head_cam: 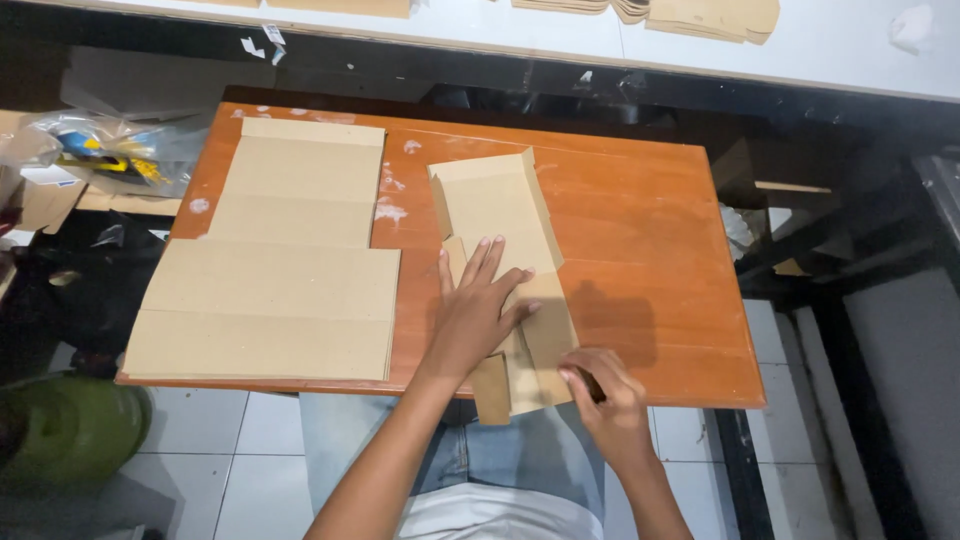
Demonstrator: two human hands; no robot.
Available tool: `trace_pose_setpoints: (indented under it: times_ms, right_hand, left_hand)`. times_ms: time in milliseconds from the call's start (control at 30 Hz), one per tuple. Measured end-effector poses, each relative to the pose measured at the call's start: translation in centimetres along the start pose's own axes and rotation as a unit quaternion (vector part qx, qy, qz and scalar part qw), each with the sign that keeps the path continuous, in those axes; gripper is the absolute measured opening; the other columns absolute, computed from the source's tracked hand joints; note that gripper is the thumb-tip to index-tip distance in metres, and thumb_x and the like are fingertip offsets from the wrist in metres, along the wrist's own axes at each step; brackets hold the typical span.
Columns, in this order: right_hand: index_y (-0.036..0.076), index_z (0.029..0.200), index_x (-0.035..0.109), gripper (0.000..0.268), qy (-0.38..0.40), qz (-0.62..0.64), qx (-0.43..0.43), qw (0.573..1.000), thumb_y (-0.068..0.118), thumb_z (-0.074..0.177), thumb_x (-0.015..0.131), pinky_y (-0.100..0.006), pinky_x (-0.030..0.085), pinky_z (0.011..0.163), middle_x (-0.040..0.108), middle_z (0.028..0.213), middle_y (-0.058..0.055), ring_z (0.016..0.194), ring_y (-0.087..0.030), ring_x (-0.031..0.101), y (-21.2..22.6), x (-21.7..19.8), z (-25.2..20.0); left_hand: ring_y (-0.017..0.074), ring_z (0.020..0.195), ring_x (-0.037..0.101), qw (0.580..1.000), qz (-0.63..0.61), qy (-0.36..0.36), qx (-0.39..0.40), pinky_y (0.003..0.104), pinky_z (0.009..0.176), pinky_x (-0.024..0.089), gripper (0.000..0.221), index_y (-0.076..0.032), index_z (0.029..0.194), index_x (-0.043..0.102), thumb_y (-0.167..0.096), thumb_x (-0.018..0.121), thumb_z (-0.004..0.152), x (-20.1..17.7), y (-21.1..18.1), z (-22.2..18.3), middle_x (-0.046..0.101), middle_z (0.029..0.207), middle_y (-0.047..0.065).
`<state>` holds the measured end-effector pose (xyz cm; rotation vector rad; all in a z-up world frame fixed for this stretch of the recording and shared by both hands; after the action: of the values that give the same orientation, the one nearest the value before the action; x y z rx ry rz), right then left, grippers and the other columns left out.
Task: The person folds flat cardboard sheets into small rectangular boxes on a wooden table. They crease the pre-scored lines, tuck the side flaps, and close the top to form a finished box, repeating the process for a second sheet.
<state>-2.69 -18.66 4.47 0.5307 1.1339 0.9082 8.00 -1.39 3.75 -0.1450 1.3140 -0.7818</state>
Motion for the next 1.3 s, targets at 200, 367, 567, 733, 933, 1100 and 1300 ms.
trace_pose_setpoints:
  times_ms: [200,367,567,733,933,1100,1300]
  right_hand:
    - [0.023,0.156,0.044,0.053,0.014,-0.349,-0.087,0.933,0.03,0.104,0.055,-0.057,0.038,0.111,0.043,0.161,-0.013,0.145,-0.036,0.039,-1.6,1.2,-0.4]
    - [0.031,0.158,0.041,0.053,0.098,-0.359,-0.012,0.928,0.045,0.106,0.038,-0.057,0.023,0.122,0.031,0.167,-0.013,0.153,-0.036,0.027,-2.2,0.4,-2.7]
    - [0.036,0.153,0.047,0.049,0.105,-0.327,0.007,0.939,0.043,0.105,0.039,-0.054,0.028,0.117,0.032,0.165,-0.014,0.151,-0.038,0.029,-0.2,-1.6,-5.6]
    - [0.026,0.116,0.068,0.031,0.104,-0.244,0.028,0.964,0.042,0.101,0.047,-0.056,0.025,0.118,0.048,0.152,-0.004,0.145,-0.032,0.038,-0.3,-2.8,-6.6]
    - [0.01,0.066,0.063,0.031,-0.03,-0.058,0.039,0.997,0.025,0.092,0.069,-0.034,0.052,0.076,0.072,0.075,-0.003,0.078,-0.018,0.068,-0.6,-6.1,-3.3]
    - [0.008,0.086,0.061,0.017,-0.005,0.126,0.056,0.99,0.015,0.086,0.077,-0.033,0.056,0.087,0.066,0.09,-0.008,0.094,-0.02,0.068,-4.4,-6.8,-0.7]
    - [0.01,0.073,0.074,0.021,0.209,0.065,0.051,0.974,0.028,0.079,0.084,-0.033,0.056,0.079,0.079,0.086,-0.004,0.092,-0.019,0.073,-1.1,-2.2,1.6]
  left_hand:
    - [0.0328,0.153,0.031,1.0,0.016,0.008,-0.012,0.075,0.113,0.013,0.036,-0.026,0.119,0.067,-0.052,0.058,0.096,0.1,0.1,0.3,0.039,0.162,0.017]
    - [0.0308,0.154,0.028,0.999,-0.011,0.025,-0.034,0.072,0.117,0.007,0.039,-0.025,0.119,0.068,-0.053,0.051,0.099,0.2,0.4,0.5,0.036,0.163,0.016]
    - [0.0345,0.152,0.033,1.0,0.002,-0.014,-0.005,0.071,0.116,0.011,0.034,-0.025,0.119,0.068,-0.049,0.053,0.1,-0.5,-0.1,0.2,0.041,0.161,0.017]
    - [0.0342,0.155,0.025,0.992,-0.118,-0.029,-0.021,0.065,0.12,0.003,0.045,-0.023,0.13,0.065,-0.048,0.038,0.105,-2.0,-0.1,0.0,0.036,0.164,0.018]
    - [0.0249,0.134,0.053,0.89,-0.369,-0.252,-0.094,0.038,0.112,0.042,0.037,-0.008,0.125,0.06,-0.034,0.041,0.106,-8.3,0.6,-5.0,0.059,0.137,0.012]
    - [0.0271,0.119,0.058,0.966,-0.218,-0.117,-0.073,0.04,0.104,0.042,0.034,-0.012,0.127,0.058,-0.017,0.057,0.093,-6.2,-0.6,-9.4,0.062,0.126,0.006]
    - [0.0427,0.153,0.025,0.995,-0.065,-0.067,-0.04,0.059,0.123,0.019,0.064,-0.021,0.156,0.041,-0.039,0.063,0.098,-4.0,-1.1,-9.4,0.028,0.164,0.021]
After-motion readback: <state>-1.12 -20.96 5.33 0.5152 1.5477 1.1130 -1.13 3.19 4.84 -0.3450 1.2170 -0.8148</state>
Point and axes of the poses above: each hand's wrist, its own z-axis towards the middle knuckle, its own x-axis out of the palm, y = z × x, the point moved 6 cm from there along z, towards the middle knuckle
